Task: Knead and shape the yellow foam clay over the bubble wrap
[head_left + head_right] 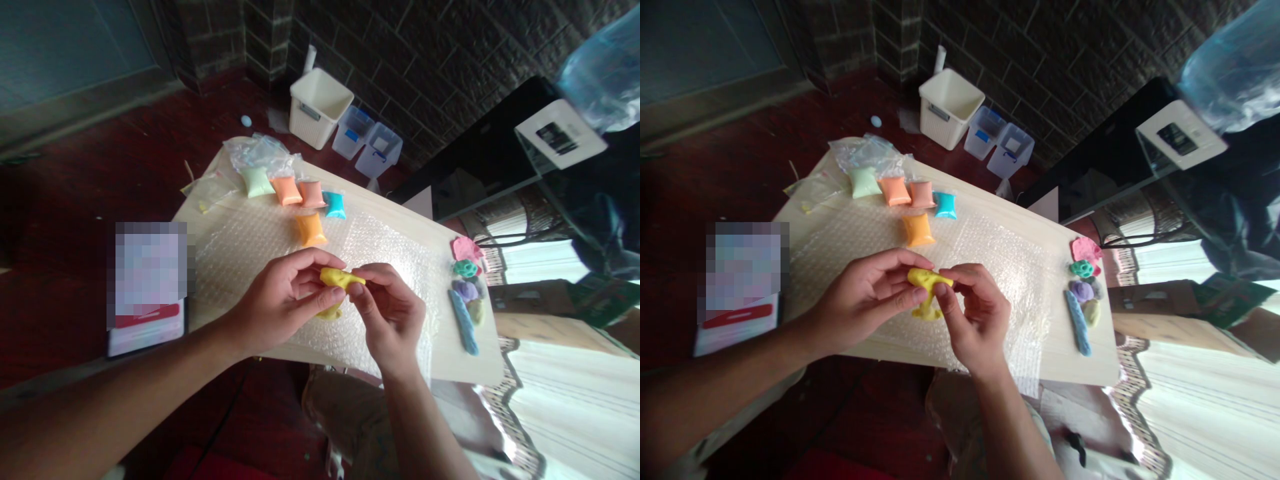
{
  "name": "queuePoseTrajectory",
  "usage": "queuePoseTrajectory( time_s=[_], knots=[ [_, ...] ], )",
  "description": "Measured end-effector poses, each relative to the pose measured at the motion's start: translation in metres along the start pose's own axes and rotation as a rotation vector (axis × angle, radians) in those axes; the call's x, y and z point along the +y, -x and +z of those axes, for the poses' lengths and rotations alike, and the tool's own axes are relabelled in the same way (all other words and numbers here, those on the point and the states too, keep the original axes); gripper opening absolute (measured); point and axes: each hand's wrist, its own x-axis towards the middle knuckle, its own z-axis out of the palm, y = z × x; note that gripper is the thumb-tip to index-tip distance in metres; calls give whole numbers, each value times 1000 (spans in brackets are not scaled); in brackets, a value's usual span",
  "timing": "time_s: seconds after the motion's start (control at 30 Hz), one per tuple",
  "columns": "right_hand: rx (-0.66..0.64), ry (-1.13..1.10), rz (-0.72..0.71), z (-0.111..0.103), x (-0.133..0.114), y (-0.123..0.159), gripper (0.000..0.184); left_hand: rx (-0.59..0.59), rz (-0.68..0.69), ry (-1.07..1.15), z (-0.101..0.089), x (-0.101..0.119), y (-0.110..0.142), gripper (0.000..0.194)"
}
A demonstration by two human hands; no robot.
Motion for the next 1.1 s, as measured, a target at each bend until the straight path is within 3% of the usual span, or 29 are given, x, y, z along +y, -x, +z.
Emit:
queuePoseTrajectory(
  time_s=[0.53, 0.77, 0.9, 1.1],
  knots=[
    [-68, -3, -31, 1, 0, 4, 16, 34, 47, -61, -2, 6, 2, 7],
    [-79, 56, -78, 0, -2, 3, 22, 70, 9, -47, -1, 3, 3, 37],
    [-115, 73, -99, -2, -4, 1, 26, 56, -4, 6, -1, 1, 4, 40],
    [-106, -55, -21, -1, -1, 0, 21, 55, -32, -50, 1, 3, 4, 43]
  ],
)
